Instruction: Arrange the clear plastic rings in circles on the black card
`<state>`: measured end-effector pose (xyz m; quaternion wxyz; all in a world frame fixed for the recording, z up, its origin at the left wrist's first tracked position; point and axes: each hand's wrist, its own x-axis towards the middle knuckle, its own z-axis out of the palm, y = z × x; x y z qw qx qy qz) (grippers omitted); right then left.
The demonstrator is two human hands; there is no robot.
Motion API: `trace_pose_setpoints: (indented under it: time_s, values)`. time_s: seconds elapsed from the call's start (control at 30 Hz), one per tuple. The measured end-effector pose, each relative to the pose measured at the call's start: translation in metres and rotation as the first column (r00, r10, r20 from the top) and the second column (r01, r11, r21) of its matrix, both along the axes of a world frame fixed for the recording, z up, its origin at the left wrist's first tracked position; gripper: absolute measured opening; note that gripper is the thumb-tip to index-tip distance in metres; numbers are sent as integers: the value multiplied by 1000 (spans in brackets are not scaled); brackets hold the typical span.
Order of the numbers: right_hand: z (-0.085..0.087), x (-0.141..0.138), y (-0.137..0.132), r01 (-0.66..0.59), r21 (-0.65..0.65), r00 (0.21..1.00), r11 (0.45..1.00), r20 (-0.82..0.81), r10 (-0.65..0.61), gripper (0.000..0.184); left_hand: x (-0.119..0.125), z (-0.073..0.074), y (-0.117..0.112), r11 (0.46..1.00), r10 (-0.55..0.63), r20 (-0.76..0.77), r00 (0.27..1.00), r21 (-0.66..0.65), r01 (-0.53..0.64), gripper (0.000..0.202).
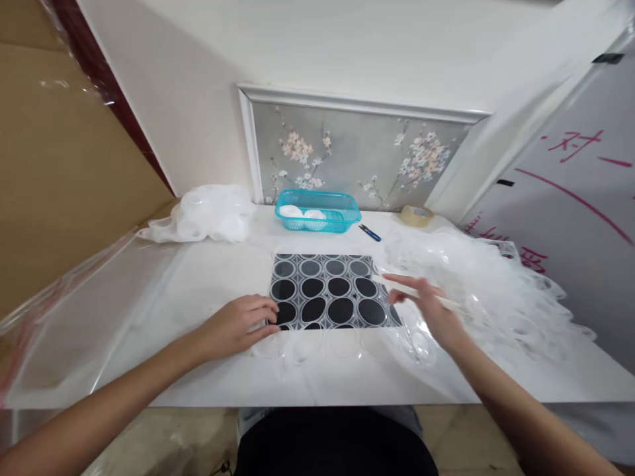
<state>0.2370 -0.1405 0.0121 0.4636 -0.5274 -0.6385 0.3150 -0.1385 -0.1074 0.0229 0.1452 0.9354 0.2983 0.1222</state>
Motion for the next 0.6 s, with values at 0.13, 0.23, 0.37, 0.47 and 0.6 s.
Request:
trace_pose_setpoints:
  time_s: [0.13,0.23,0.37,0.47,0.6]
  values:
    - [-4,-85,51,-217,-129,959,968,-211,187,38,28,-29,3,940,-34,-88,996,335,62,34]
    - [-11,-128,73,-252,-149,947,956,-244,211,25,41,-48,-6,900,-21,-159,987,427,88,43]
    - [-21,-152,80,-227,-140,958,964,-212,195,42,40,-61,-13,909,-20,-157,987,408,83,51]
    - [-30,-156,78,-220,-127,958,967,-214,190,41,36,-64,-14,918,3,-157,988,393,60,52]
    - [-39,-157,75,-215,-82,964,973,-179,198,40,36,-67,-16,910,30,-164,986,414,41,51]
